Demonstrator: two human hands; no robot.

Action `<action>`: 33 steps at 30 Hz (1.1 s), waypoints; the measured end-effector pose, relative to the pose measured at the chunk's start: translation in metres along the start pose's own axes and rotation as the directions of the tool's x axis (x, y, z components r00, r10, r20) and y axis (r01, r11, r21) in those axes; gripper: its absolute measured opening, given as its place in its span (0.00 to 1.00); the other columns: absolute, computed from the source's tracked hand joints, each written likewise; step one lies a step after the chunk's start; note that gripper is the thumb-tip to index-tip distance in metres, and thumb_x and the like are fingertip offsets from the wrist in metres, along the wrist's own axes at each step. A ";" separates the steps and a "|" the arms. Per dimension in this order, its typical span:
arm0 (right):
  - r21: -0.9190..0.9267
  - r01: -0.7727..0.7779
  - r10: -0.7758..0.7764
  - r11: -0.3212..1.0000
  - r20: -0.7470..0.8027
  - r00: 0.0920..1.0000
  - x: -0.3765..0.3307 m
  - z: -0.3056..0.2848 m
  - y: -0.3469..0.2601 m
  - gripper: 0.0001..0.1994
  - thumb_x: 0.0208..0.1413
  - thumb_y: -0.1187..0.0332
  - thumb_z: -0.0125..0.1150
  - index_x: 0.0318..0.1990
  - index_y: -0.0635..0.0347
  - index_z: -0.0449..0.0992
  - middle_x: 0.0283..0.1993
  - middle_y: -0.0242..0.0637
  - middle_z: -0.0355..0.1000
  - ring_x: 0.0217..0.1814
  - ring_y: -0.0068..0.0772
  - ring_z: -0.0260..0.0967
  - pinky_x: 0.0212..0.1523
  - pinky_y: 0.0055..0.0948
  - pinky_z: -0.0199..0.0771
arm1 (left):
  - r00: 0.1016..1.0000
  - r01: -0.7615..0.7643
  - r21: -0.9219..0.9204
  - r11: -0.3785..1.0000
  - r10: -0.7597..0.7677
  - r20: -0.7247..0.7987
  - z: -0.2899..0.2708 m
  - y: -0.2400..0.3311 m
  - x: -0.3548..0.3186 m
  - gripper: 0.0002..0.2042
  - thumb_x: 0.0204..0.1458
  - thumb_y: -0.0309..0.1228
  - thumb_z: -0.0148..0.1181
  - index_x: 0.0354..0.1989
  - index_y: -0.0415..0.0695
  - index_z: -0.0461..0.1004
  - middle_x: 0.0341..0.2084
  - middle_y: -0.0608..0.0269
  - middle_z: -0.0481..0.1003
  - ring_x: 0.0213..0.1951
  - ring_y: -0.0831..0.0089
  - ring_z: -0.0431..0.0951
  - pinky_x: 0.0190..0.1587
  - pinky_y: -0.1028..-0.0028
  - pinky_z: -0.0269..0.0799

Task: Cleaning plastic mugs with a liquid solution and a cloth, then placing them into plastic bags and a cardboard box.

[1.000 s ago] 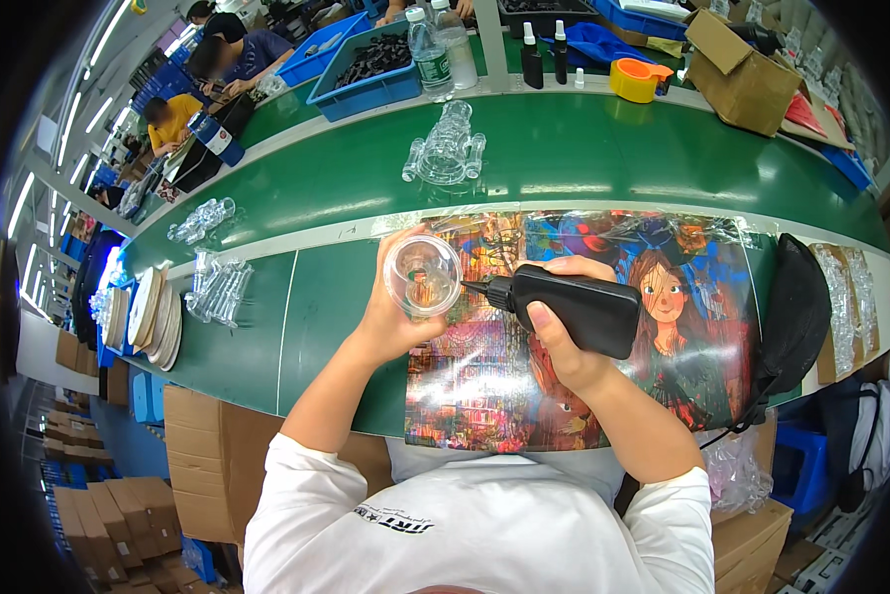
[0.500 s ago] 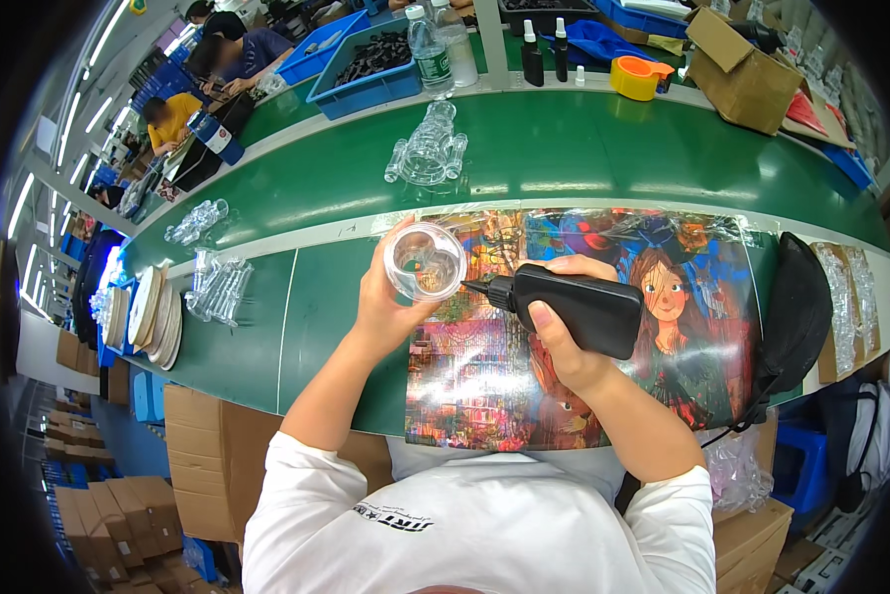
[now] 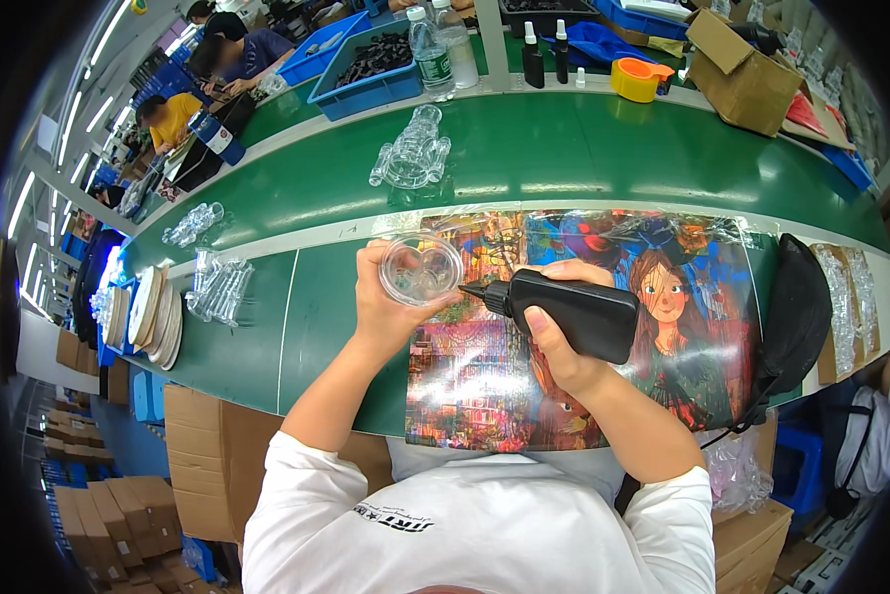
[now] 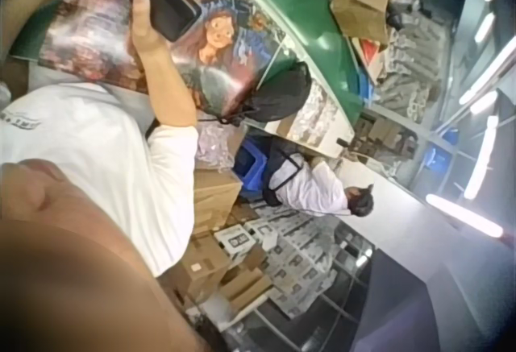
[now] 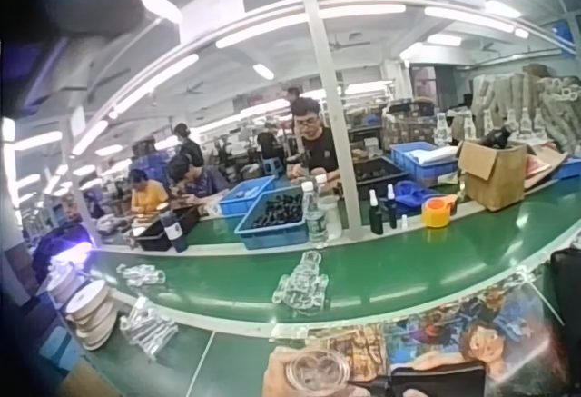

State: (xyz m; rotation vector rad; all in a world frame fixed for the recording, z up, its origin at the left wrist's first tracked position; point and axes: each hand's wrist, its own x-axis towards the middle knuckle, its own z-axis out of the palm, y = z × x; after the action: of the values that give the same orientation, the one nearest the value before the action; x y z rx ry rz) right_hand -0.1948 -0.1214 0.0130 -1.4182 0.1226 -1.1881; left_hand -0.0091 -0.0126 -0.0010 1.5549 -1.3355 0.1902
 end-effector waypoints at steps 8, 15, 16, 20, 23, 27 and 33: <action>0.036 0.010 -0.010 0.999 0.013 1.000 -0.003 0.003 0.001 0.21 0.45 0.69 0.59 0.45 0.61 0.58 0.38 0.42 0.63 0.41 0.34 0.64 0.52 0.42 0.63 | 0.992 -0.037 0.041 0.998 0.042 -0.122 0.003 0.005 -0.001 0.29 0.26 0.31 0.74 0.35 0.43 0.59 0.29 0.58 0.66 0.30 0.62 0.67 0.31 0.67 0.64; 0.013 0.042 -0.043 0.999 0.066 0.997 -0.003 0.003 0.001 0.21 0.45 0.69 0.59 0.45 0.60 0.58 0.37 0.42 0.64 0.40 0.34 0.64 0.51 0.42 0.64 | 0.973 -0.157 0.219 0.963 0.189 -0.135 0.001 0.006 0.000 0.29 0.28 0.33 0.74 0.36 0.42 0.58 0.28 0.56 0.65 0.29 0.60 0.67 0.30 0.65 0.64; -0.002 0.050 -0.050 0.999 0.080 0.996 -0.003 0.003 0.001 0.21 0.45 0.68 0.59 0.45 0.60 0.57 0.37 0.42 0.64 0.39 0.34 0.64 0.50 0.42 0.64 | 0.973 -0.157 0.220 0.963 0.189 -0.135 0.001 0.006 0.000 0.29 0.28 0.33 0.74 0.36 0.42 0.58 0.28 0.56 0.65 0.29 0.60 0.67 0.30 0.65 0.64; -0.030 0.065 -0.062 0.997 0.108 0.992 -0.004 0.003 0.000 0.21 0.46 0.68 0.58 0.45 0.60 0.57 0.36 0.43 0.64 0.39 0.35 0.65 0.49 0.42 0.65 | 0.974 -0.156 0.217 0.964 0.186 -0.129 0.002 0.004 0.000 0.29 0.29 0.34 0.73 0.36 0.42 0.58 0.28 0.55 0.65 0.29 0.59 0.68 0.29 0.65 0.64; -0.028 0.065 -0.061 0.998 0.108 0.992 -0.006 0.004 -0.001 0.20 0.46 0.67 0.58 0.45 0.60 0.57 0.36 0.43 0.64 0.39 0.35 0.65 0.49 0.42 0.65 | 0.971 -0.164 0.219 0.962 0.197 -0.137 0.004 0.004 0.000 0.29 0.29 0.34 0.73 0.36 0.42 0.59 0.27 0.55 0.65 0.29 0.59 0.68 0.29 0.65 0.64; 0.003 0.016 -0.016 1.000 0.120 0.993 -0.008 0.004 0.000 0.20 0.47 0.67 0.58 0.45 0.59 0.57 0.37 0.44 0.64 0.40 0.36 0.65 0.48 0.41 0.65 | 0.973 -0.155 0.212 0.965 0.187 -0.135 0.006 0.002 -0.001 0.29 0.29 0.34 0.73 0.36 0.42 0.59 0.27 0.56 0.65 0.29 0.59 0.68 0.29 0.66 0.64; 0.060 0.180 -0.178 0.982 -0.033 0.984 0.002 0.003 0.006 0.21 0.47 0.69 0.60 0.47 0.58 0.58 0.45 0.47 0.64 0.44 0.37 0.66 0.47 0.34 0.66 | 0.984 -0.087 0.210 0.974 0.117 -0.135 0.002 0.001 0.001 0.29 0.29 0.33 0.73 0.36 0.42 0.58 0.27 0.57 0.65 0.29 0.60 0.68 0.29 0.65 0.64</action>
State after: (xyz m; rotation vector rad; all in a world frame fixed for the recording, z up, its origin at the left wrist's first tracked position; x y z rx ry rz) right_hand -0.1890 -0.1223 0.0099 -1.3800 -0.0239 -1.3475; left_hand -0.0104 -0.0147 -0.0009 1.6081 -1.3125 0.5108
